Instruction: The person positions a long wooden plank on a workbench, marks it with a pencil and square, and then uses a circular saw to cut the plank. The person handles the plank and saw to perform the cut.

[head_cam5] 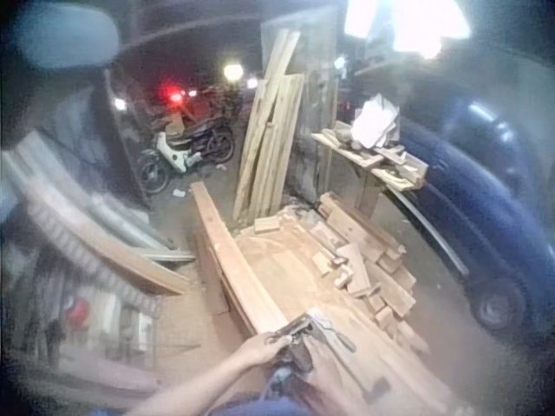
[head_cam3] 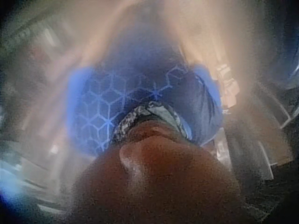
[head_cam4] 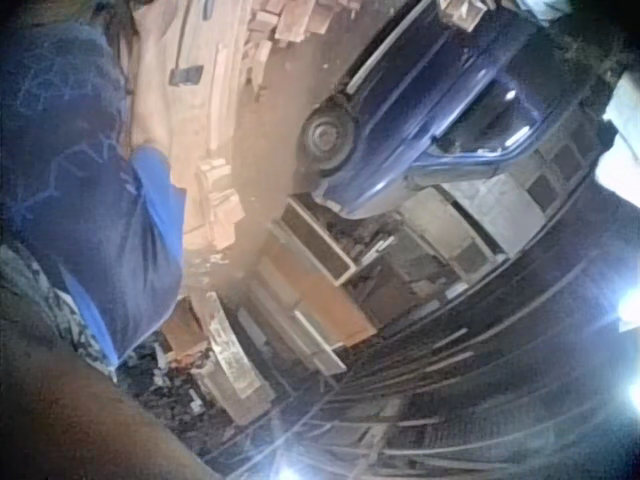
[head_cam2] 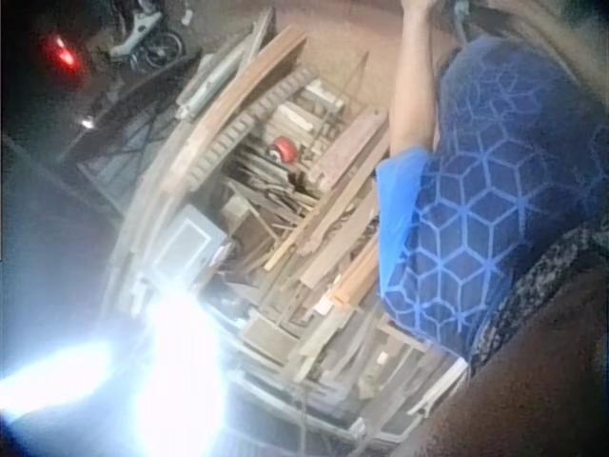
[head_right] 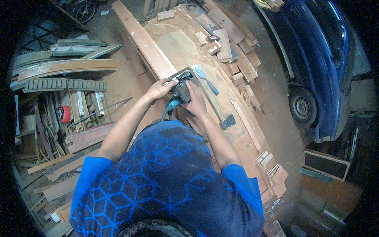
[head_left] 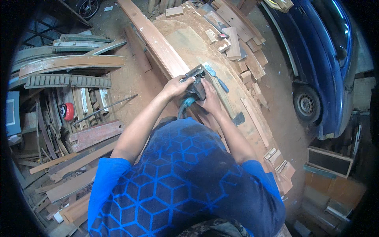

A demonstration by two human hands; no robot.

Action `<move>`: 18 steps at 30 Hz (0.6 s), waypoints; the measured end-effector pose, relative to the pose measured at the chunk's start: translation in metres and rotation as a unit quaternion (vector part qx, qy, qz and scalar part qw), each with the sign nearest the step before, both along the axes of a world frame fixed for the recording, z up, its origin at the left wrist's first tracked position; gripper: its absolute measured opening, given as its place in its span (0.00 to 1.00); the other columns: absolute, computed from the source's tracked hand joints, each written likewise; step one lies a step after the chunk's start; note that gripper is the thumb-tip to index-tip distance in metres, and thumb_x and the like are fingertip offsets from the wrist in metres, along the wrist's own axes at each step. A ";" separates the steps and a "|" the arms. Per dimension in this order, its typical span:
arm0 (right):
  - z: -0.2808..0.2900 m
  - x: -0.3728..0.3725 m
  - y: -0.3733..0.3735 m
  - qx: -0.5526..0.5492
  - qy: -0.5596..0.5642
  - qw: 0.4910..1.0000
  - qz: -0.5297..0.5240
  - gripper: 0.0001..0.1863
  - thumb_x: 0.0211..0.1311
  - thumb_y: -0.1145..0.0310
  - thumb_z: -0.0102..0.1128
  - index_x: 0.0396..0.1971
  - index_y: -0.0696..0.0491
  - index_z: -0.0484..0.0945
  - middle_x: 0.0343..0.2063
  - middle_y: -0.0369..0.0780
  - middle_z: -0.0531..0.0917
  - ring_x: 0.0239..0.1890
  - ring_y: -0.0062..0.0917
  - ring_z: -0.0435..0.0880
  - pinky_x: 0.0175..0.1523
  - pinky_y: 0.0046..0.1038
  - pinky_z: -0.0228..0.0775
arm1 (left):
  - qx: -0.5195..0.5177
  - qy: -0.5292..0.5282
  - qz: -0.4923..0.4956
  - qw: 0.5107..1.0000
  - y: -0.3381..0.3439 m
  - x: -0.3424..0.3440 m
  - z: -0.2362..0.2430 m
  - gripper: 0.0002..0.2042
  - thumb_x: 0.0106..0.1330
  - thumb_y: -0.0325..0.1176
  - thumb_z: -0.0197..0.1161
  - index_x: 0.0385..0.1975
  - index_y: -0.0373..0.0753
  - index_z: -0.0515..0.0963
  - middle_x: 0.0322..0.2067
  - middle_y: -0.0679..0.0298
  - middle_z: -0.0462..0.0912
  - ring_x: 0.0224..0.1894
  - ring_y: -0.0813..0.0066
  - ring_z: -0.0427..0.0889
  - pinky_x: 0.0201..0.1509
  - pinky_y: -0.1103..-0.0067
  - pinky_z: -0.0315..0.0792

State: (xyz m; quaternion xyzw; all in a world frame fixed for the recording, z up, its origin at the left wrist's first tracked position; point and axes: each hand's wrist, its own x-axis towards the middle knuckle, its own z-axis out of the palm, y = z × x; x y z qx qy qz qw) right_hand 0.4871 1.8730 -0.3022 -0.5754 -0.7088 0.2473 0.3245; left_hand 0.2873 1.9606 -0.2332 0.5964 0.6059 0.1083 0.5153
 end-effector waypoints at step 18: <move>-0.022 -0.012 -0.003 0.003 0.022 0.999 -0.034 0.55 0.39 0.72 0.79 0.73 0.48 0.61 0.71 0.51 0.64 0.73 0.51 0.61 0.77 0.45 0.54 | -0.004 -0.128 0.030 0.991 -0.005 -0.013 -0.006 0.33 0.67 0.58 0.62 0.52 0.26 0.80 0.38 0.50 0.88 0.41 0.59 0.86 0.51 0.69 0.77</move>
